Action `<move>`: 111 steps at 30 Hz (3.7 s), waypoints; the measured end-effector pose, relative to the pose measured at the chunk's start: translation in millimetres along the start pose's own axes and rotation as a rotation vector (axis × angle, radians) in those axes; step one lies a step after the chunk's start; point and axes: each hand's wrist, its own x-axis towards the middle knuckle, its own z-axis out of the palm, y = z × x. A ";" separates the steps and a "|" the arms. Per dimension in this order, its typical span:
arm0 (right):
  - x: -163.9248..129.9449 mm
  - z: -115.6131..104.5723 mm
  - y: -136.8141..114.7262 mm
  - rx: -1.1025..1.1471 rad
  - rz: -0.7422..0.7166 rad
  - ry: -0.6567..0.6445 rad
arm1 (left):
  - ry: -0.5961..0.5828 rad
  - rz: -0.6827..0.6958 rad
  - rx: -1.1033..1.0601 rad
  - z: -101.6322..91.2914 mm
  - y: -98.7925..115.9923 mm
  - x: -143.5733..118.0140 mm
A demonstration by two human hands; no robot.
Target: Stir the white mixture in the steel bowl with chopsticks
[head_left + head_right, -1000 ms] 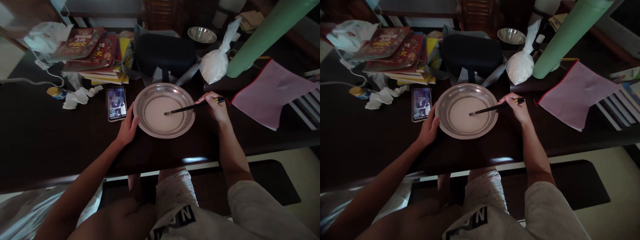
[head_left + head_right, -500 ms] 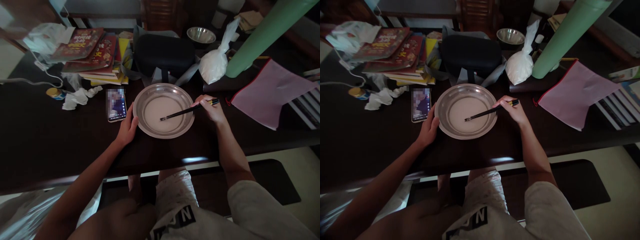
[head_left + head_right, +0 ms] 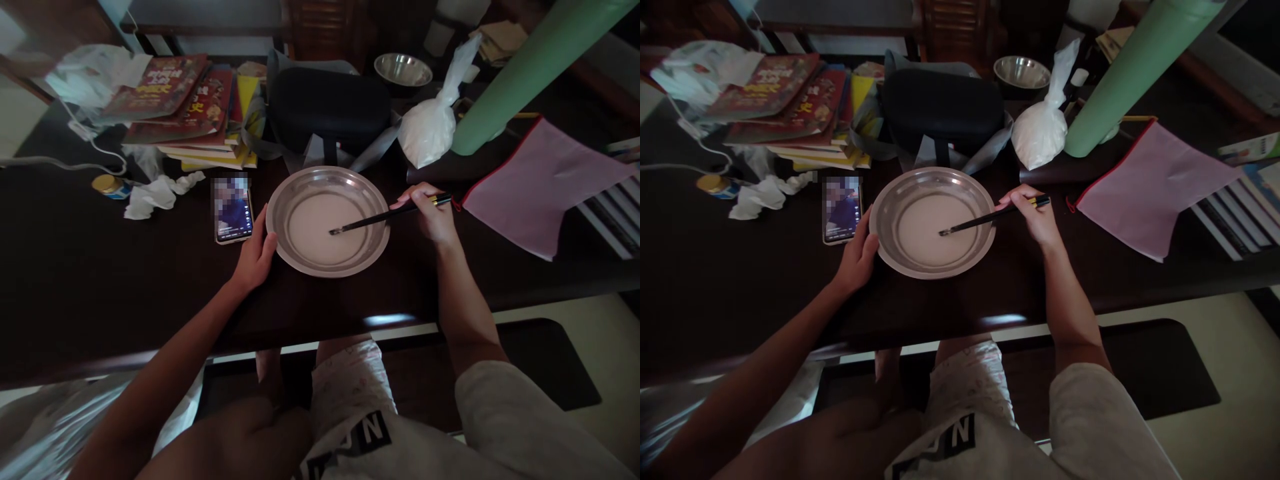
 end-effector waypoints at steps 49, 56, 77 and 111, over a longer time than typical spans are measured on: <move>0.3 -1.0 1.3 0.003 -0.023 -0.010 | -0.009 0.013 0.018 0.4 0.0 0.7; 0.5 0.3 1.5 -0.056 -0.050 -0.107 | -0.008 0.006 0.017 0.0 -0.5 0.4; -0.2 -1.0 1.3 -0.051 -0.045 -0.101 | -0.011 -0.001 0.024 0.1 1.8 0.5; 0.1 -0.6 0.4 -0.027 0.009 -0.020 | -0.009 -0.010 0.003 0.4 0.0 0.3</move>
